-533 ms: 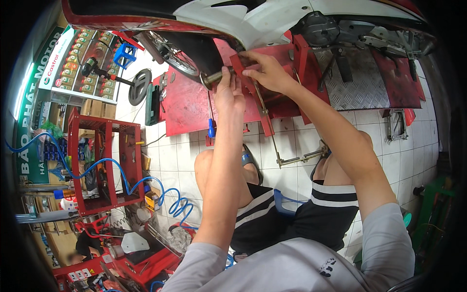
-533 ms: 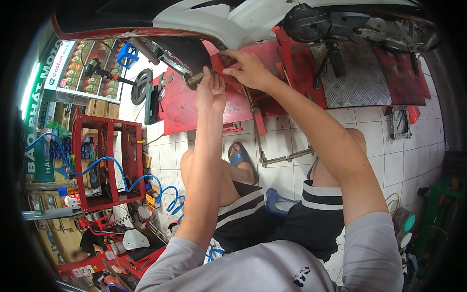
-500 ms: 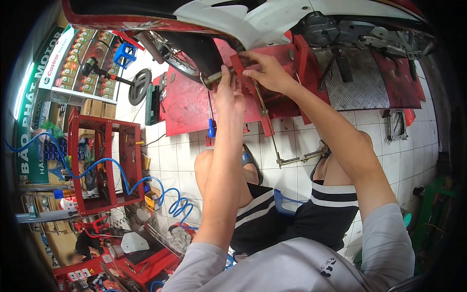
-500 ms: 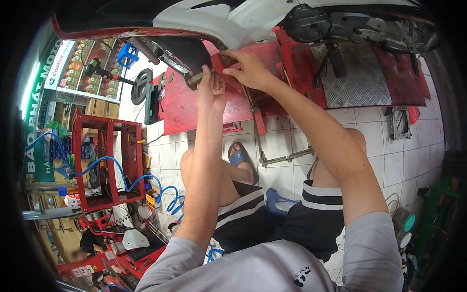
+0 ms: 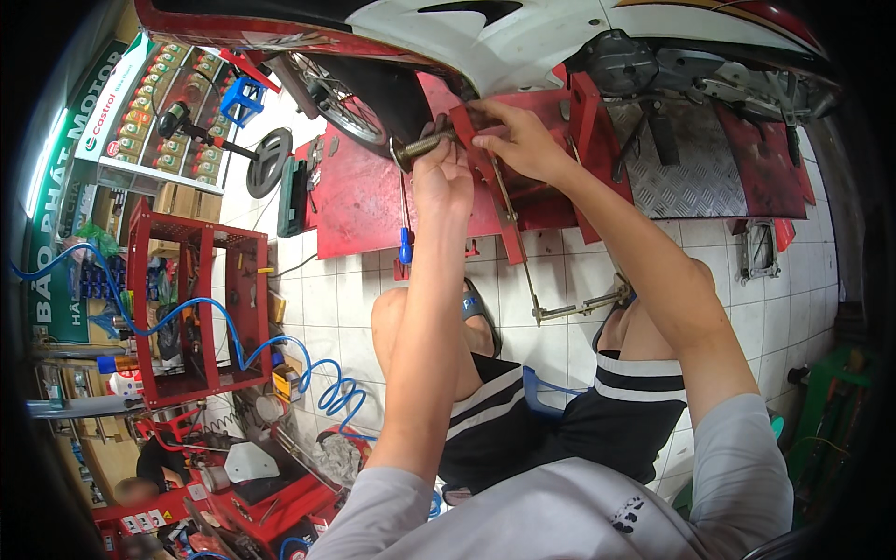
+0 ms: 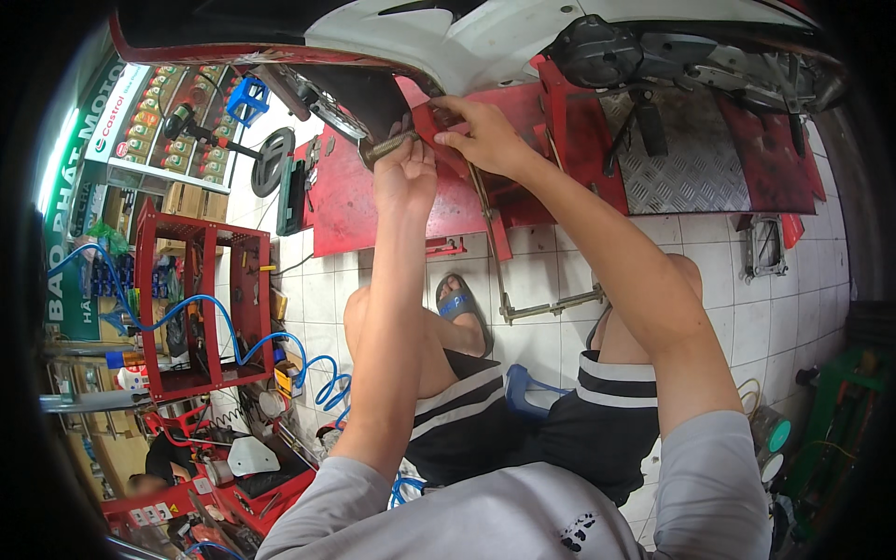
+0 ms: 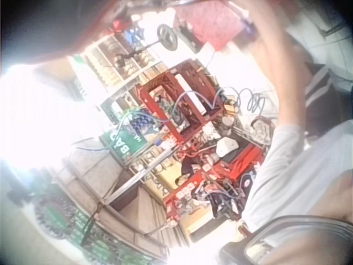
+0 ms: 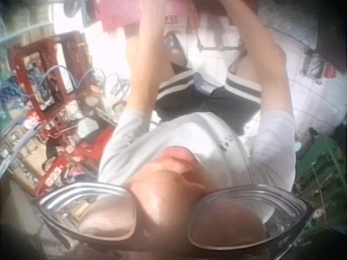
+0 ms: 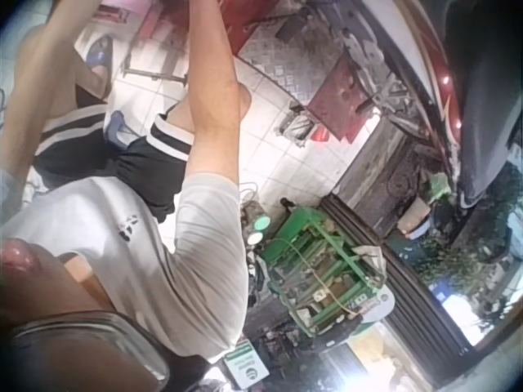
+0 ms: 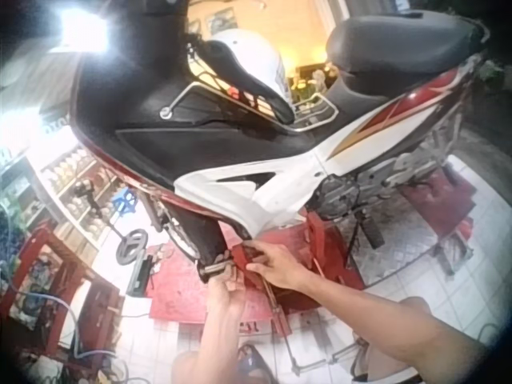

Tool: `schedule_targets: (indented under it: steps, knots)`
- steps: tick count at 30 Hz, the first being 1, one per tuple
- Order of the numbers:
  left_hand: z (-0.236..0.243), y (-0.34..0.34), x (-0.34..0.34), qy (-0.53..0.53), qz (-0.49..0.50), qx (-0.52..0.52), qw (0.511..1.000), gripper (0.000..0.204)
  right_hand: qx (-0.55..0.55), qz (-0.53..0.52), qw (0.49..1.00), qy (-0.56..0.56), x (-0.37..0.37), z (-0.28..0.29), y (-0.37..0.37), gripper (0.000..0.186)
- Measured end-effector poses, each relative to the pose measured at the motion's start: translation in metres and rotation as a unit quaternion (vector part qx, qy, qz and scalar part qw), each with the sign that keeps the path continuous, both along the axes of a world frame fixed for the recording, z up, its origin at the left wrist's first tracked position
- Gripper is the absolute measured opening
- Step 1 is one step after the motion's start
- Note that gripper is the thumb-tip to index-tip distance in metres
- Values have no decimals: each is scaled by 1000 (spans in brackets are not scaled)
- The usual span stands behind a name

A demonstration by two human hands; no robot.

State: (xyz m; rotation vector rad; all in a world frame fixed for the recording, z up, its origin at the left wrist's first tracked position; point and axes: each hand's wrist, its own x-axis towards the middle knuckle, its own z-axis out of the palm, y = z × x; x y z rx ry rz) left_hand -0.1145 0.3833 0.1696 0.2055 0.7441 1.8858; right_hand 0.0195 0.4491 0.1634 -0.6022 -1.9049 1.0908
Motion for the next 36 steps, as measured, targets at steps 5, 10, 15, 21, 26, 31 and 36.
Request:
schedule_targets:
  steps: [5,10,15,21,26,31,36]
  knots:
    - [2,3,-1,8,34,-167,985,19,3,-7,1000,28,-2,-3,1,50]
    - [-10,3,-11,36,34,-134,990,17,35,0,999,9,-1,0,4,50]
    - [12,-11,-9,416,179,-51,890,17,158,-62,985,-36,9,25,-14,53]
    - [52,-38,27,834,87,118,532,32,117,-71,989,57,37,52,-48,67]
    - [48,-34,46,795,28,125,593,28,115,-128,980,104,54,57,-43,52]
    - [47,-34,55,744,-65,139,650,29,163,-146,970,-104,114,69,-43,40]
    - [34,-46,42,853,-184,-141,468,36,159,-114,932,-305,164,64,-42,37]
